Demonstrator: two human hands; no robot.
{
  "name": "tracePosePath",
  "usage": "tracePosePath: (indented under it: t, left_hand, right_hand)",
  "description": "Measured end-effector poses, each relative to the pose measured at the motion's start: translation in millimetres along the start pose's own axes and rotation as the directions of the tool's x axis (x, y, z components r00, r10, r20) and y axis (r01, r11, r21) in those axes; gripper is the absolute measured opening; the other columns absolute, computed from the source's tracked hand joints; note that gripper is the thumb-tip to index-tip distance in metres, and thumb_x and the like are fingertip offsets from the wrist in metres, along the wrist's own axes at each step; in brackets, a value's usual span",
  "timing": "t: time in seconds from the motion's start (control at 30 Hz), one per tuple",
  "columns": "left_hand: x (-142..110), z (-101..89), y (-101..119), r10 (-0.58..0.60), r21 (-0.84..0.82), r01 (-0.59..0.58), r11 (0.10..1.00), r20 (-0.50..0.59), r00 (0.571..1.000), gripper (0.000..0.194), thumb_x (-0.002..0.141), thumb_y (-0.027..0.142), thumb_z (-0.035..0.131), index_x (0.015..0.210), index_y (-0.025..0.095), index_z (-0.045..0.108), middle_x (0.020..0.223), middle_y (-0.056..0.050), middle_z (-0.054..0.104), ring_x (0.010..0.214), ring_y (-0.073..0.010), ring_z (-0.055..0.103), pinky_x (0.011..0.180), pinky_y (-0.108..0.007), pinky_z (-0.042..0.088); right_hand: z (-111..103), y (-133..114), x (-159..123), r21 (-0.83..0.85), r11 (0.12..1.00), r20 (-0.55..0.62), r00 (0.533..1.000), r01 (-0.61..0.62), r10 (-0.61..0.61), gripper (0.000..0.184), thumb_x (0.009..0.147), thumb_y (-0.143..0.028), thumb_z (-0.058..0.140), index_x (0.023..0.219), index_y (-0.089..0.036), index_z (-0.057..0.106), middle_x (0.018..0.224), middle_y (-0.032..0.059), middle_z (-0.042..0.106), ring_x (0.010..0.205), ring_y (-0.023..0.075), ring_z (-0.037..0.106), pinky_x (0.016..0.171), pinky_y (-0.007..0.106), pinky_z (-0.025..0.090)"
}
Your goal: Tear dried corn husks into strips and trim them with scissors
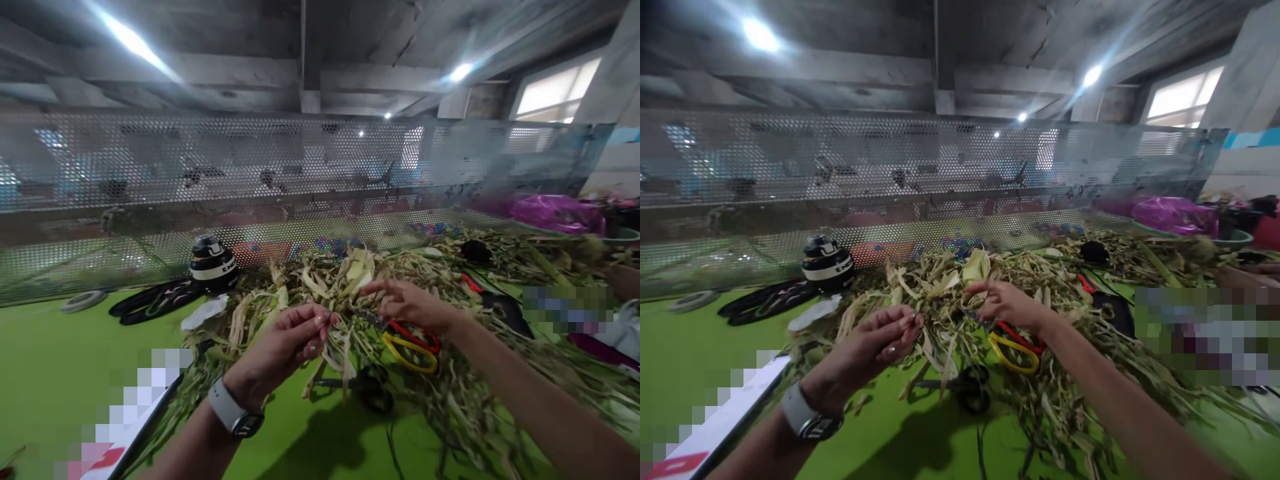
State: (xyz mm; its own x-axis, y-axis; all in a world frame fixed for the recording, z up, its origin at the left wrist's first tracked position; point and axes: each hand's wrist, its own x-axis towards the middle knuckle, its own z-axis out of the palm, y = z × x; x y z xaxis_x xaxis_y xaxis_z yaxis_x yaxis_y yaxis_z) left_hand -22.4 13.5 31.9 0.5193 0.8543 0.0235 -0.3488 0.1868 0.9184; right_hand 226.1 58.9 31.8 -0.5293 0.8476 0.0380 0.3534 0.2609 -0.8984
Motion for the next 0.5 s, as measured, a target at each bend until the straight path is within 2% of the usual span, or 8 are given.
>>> tracePosePath:
  t: [0.1,0.13,0.2,0.27,0.33,0.37,0.43,0.5]
  left_hand:
    - [3,-0.5,-8,-0.025,0.012,0.024,1.000,0.029,0.999,0.013,0.072,0.023,0.066,0.075,0.011,0.062,0.061,0.002,0.051,0.043,0.0000,0.032,0.039,-0.014,0.018]
    - [4,-1.5,-10,-0.024,0.015,0.023,1.000,0.040,0.999,0.014,0.072,0.024,0.066,0.075,0.011,0.061,0.061,0.002,0.051,0.043,-0.0002,0.032,0.039,-0.014,0.019]
    - [6,-4.4,-13,-0.020,0.028,0.019,0.999,0.034,0.999,0.015,0.072,0.026,0.066,0.076,0.012,0.061,0.062,0.003,0.050,0.044,-0.0006,0.033,0.041,-0.014,0.021]
    - [8,-7.7,-14,-0.018,0.068,0.019,0.998,-0.012,1.000,0.019,0.071,0.029,0.066,0.078,0.012,0.060,0.063,0.003,0.051,0.046,-0.0015,0.034,0.043,-0.015,0.024]
    - [11,-10.3,-15,0.003,0.173,0.009,0.985,-0.070,0.998,0.021,0.072,0.032,0.064,0.078,0.013,0.059,0.063,0.002,0.051,0.048,-0.0029,0.037,0.046,-0.016,0.027]
    - [12,-10.9,-16,0.025,0.254,0.000,0.967,-0.093,0.995,0.021,0.072,0.033,0.062,0.076,0.013,0.058,0.061,0.002,0.051,0.048,-0.0038,0.039,0.046,-0.017,0.029]
    - [14,-10.5,-18,0.078,0.441,-0.017,0.897,-0.121,0.990,0.021,0.075,0.034,0.057,0.070,0.013,0.056,0.056,0.004,0.049,0.048,-0.0056,0.039,0.047,-0.018,0.030]
    - [14,-7.9,-20,0.137,0.616,-0.031,0.787,-0.125,0.983,0.022,0.078,0.033,0.051,0.065,0.015,0.053,0.053,0.005,0.046,0.047,-0.0071,0.039,0.046,-0.020,0.030]
  right_hand:
    - [40,-16,-2,0.346,0.938,0.171,0.983,0.000,-0.063,0.048,0.069,-0.017,0.059,0.116,-0.021,0.047,0.092,0.0026,0.056,0.068,0.0120,0.057,0.068,0.029,0.047]
    - [50,-18,-2,0.388,0.922,0.167,0.984,-0.015,-0.055,0.043,0.071,-0.020,0.060,0.112,-0.020,0.049,0.091,0.0020,0.055,0.065,0.0109,0.056,0.065,0.028,0.047]
    - [62,-17,-1,0.368,0.929,0.087,0.996,-0.022,-0.011,0.027,0.077,-0.032,0.056,0.099,-0.015,0.055,0.075,-0.0011,0.051,0.053,0.0076,0.047,0.052,0.022,0.043]
    - [66,-15,-1,0.203,0.979,-0.056,0.998,0.023,-0.011,0.028,0.083,-0.040,0.047,0.083,-0.014,0.057,0.060,-0.0042,0.043,0.047,0.0066,0.037,0.045,0.019,0.035]
    - [68,-15,-3,-0.092,0.990,-0.172,0.978,0.103,-0.117,0.031,0.086,-0.040,0.043,0.074,-0.015,0.056,0.055,-0.0044,0.041,0.049,0.0078,0.036,0.046,0.019,0.031]
    - [68,-16,-5,-0.257,0.955,-0.193,0.961,0.145,-0.198,0.029,0.087,-0.037,0.042,0.073,-0.015,0.056,0.057,-0.0033,0.044,0.052,0.0088,0.039,0.050,0.020,0.032]
    - [70,-19,-9,-0.537,0.815,-0.158,0.922,0.220,-0.353,0.025,0.089,-0.030,0.041,0.076,-0.016,0.058,0.064,0.0001,0.053,0.060,0.0112,0.046,0.057,0.022,0.033]
    - [73,-20,-13,-0.699,0.671,-0.112,0.888,0.248,-0.445,0.025,0.090,-0.025,0.038,0.080,-0.016,0.059,0.070,0.0033,0.059,0.065,0.0129,0.050,0.061,0.023,0.033]
